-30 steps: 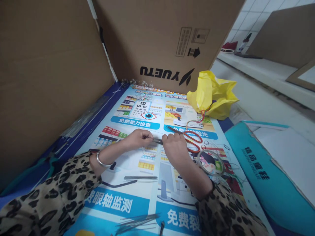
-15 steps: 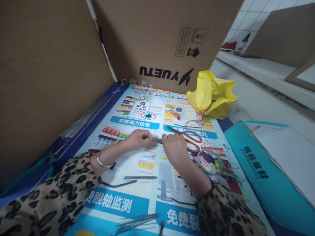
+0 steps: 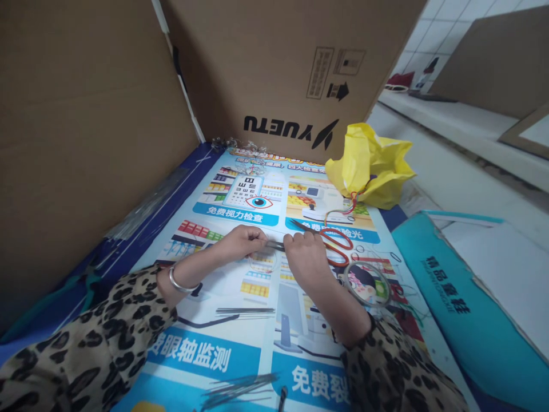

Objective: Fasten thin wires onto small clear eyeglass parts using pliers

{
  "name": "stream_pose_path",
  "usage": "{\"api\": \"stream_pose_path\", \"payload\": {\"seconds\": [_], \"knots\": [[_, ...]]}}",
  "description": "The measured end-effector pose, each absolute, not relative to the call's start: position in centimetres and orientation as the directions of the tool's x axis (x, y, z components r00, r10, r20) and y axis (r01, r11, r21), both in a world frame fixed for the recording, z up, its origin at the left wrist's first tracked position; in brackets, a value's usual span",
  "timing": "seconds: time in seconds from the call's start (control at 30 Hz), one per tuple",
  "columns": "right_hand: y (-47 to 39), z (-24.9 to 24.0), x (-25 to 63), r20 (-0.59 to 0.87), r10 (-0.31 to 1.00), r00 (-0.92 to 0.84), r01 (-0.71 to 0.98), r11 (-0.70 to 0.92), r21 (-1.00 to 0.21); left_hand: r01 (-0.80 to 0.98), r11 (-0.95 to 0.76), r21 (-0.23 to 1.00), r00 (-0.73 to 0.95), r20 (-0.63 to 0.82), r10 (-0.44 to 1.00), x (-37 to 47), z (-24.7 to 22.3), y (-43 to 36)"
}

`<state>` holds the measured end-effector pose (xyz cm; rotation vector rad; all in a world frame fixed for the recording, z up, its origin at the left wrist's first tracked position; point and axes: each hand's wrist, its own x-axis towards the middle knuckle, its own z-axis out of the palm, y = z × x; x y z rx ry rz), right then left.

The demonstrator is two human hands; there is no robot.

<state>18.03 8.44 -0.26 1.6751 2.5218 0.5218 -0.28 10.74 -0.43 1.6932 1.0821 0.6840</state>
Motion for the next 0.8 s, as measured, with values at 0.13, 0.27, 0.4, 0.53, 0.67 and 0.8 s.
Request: {"api": "stream_pose_path", "payload": {"seconds": [0.13,0.27,0.4,0.53,0.67,0.8], "knots": [[8.41,-0.25,17.95,0.115,0.913,-0.393,0.886,0.341,0.315,0.358,-0.119,0.926,0.445,-0.057,0.894,-0.19,-0.51,10.75],[8.38,-0.25,17.87,0.11,0.914,-0.392,0.883,0.339,0.325,0.38,-0.128,0.916,0.435,-0.055,0.899,-0.13,-0.57,10.81],[8.33,-0.25,17.76,0.118,0.913,-0.39,0.879,0.331,0.343,0.401,-0.154,0.903,0.433,-0.038,0.901,-0.14,-0.51,10.81],[8.31,-0.26,17.63,0.094,0.923,-0.373,0.881,0.32,0.348,0.406,-0.164,0.899,0.425,-0.027,0.905,-0.12,-0.45,10.73],[8.34,-0.31,17.58,0.081,0.928,-0.364,0.884,0.317,0.344,0.406,-0.165,0.899,0.413,-0.02,0.91,-0.04,-0.57,10.71],[8.37,-0.41,17.61,0.092,0.924,-0.371,0.884,0.32,0.342,0.414,-0.176,0.893,0.41,-0.01,0.912,0.0,-0.7,10.77]]}}
